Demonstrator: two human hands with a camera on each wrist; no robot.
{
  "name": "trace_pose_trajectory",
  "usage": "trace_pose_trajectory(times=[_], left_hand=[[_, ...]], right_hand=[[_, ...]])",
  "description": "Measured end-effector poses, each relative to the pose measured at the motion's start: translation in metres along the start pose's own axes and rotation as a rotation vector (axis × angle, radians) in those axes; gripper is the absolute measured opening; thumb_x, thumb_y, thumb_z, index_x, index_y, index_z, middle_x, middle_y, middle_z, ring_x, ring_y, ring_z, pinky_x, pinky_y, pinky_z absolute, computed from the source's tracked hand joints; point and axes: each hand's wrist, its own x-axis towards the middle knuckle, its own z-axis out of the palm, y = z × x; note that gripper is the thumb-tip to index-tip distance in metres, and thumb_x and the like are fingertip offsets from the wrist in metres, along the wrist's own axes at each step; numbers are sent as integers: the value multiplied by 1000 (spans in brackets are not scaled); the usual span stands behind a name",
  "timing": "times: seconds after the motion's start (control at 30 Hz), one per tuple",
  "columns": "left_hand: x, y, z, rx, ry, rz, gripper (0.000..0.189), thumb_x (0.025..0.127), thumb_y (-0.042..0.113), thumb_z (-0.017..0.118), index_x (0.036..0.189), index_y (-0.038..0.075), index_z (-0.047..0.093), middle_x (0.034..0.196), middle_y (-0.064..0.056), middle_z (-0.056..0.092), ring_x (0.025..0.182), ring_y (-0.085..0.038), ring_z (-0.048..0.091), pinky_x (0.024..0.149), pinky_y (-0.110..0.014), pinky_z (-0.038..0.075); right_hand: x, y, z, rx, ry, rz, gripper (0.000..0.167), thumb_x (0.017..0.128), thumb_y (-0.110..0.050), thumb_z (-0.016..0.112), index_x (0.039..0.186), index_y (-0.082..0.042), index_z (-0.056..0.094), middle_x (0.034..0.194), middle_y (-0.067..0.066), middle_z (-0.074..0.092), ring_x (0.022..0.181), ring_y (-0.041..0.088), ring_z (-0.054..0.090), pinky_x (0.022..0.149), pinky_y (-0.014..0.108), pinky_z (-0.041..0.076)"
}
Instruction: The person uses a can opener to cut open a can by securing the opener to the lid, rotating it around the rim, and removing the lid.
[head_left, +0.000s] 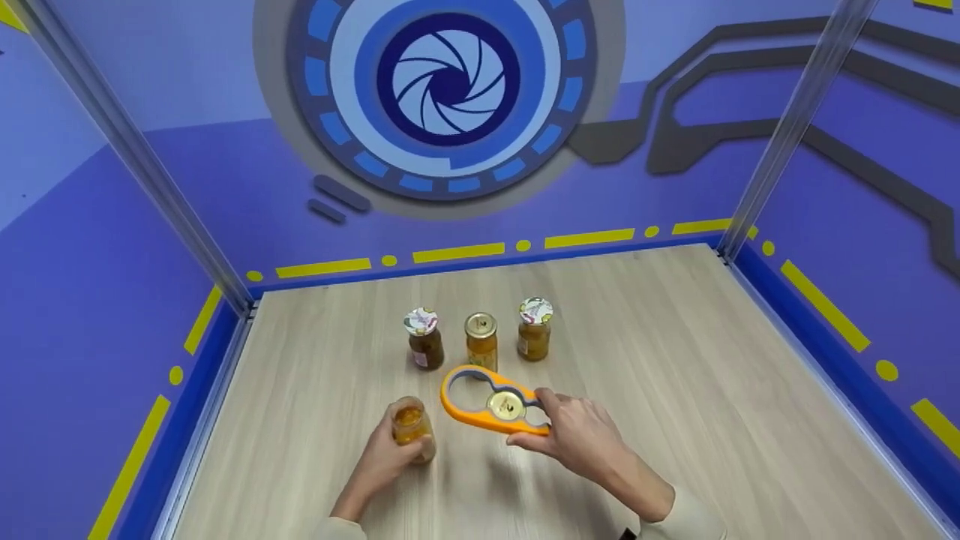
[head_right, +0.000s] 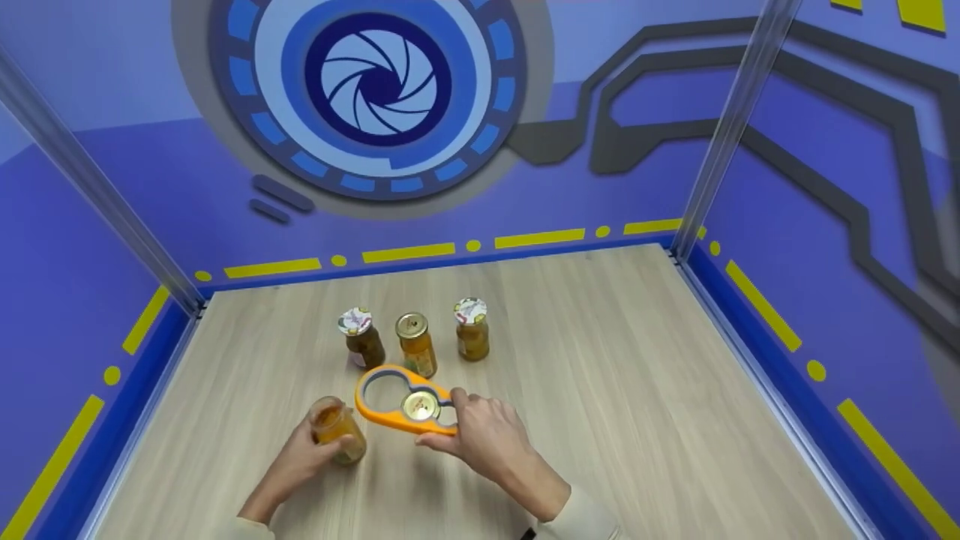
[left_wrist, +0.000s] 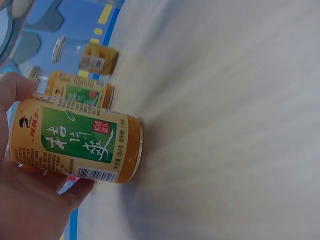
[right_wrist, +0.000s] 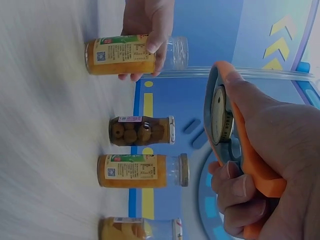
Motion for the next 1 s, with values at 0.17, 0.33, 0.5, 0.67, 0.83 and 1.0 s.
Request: trace_pose_trajectory(times=[0.17, 0.33, 0.5, 0.67, 0.83, 1.0], left_hand=[[5, -3, -20, 39, 57, -2, 62, 91, 17, 80, 143, 6, 48, 142, -18, 55, 129, -37, 54, 110, -59, 41], [11, -4, -38, 63, 89, -23, 64, 92, 23, 80, 144, 6, 48, 143, -19, 54, 131, -37, 53, 111, -58, 40], [17, -6, -54, 86, 137, -65, 67, 94, 25, 78, 146, 3, 43, 139, -21, 54, 127, -37, 54, 109, -57, 42], [23, -10, -68, 111, 180, -75, 69, 95, 28, 76, 146, -2, 40, 135, -24, 55, 124, -39, 55, 106, -57, 43], [34, -11, -80, 124, 211, -112, 73, 97, 28, 73, 148, -6, 34, 140, -30, 50, 129, -43, 50, 109, -60, 39], [47, -15, -85, 115, 264, -126, 74, 97, 27, 73, 149, -6, 32, 141, -32, 48, 130, -45, 49, 110, -59, 38]], right_hand=[[-2, 2, -3, -4, -4, 4, 74, 79, -81, 66, 110, -14, 62, 66, -10, 48, 55, 7, 39, 47, 26, 33], [-3, 4, -5, -4, -14, 23, 79, 78, -85, 61, 112, -14, 62, 71, -9, 54, 56, 7, 40, 48, 25, 34], [-5, 5, -6, -6, 13, 5, 78, 78, -84, 61, 112, -14, 63, 69, -9, 55, 55, 6, 39, 49, 25, 35], [-7, 6, -5, 4, 7, 3, 76, 79, -82, 63, 112, -13, 63, 64, -12, 46, 53, 6, 38, 47, 25, 35], [-8, 5, -4, 20, -52, 38, 75, 79, -80, 65, 115, -14, 63, 66, -12, 47, 53, 5, 38, 47, 24, 33], [-8, 6, -4, 26, -55, 40, 80, 79, -86, 58, 113, -15, 63, 68, -12, 50, 54, 5, 40, 47, 24, 34]])
